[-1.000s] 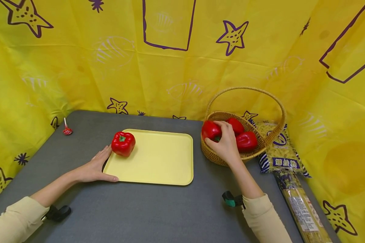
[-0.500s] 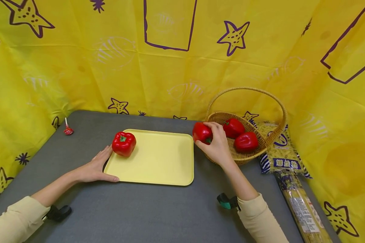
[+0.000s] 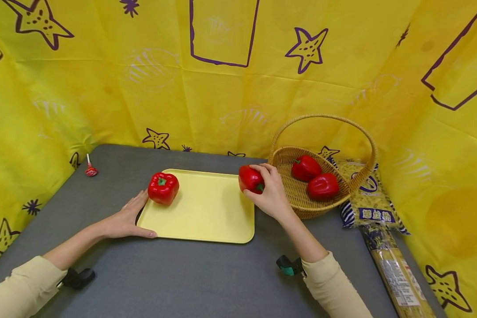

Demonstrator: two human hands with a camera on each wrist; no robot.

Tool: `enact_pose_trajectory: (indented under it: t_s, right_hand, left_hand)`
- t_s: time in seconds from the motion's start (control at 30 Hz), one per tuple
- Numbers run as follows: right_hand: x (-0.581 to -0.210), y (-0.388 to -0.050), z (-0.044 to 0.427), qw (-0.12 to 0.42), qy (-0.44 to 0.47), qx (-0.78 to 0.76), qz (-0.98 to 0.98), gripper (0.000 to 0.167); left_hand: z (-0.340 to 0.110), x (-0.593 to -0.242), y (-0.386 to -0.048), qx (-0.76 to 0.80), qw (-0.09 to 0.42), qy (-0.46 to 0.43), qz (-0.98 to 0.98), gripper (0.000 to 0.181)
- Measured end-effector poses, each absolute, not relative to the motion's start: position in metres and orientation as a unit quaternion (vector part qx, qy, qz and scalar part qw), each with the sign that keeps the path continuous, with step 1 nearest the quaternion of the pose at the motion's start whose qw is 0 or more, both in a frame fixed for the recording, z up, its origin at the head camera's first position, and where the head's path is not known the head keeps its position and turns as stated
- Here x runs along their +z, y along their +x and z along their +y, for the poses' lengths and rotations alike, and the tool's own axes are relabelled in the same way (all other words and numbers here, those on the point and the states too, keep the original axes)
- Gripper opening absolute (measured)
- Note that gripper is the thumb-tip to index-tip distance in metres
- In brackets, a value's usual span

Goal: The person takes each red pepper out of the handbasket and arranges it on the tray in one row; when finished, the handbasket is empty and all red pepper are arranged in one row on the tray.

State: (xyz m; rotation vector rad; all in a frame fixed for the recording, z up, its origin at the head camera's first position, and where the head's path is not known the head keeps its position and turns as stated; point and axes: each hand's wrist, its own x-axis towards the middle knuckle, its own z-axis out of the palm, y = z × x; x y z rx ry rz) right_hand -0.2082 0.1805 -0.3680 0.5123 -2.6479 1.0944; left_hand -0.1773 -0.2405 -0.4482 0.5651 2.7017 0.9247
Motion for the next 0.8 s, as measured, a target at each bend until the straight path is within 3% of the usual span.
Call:
enact_pose_trajectory:
  t_s: [0.8]
  right_hand:
    - [-0.386,-0.207,0.152,0.060,0.214,0.356,-0.908,0.062]
  left_hand:
    - [-0.240,-0.448,-0.177,0.311,0.120,0.187,0.924,0.128]
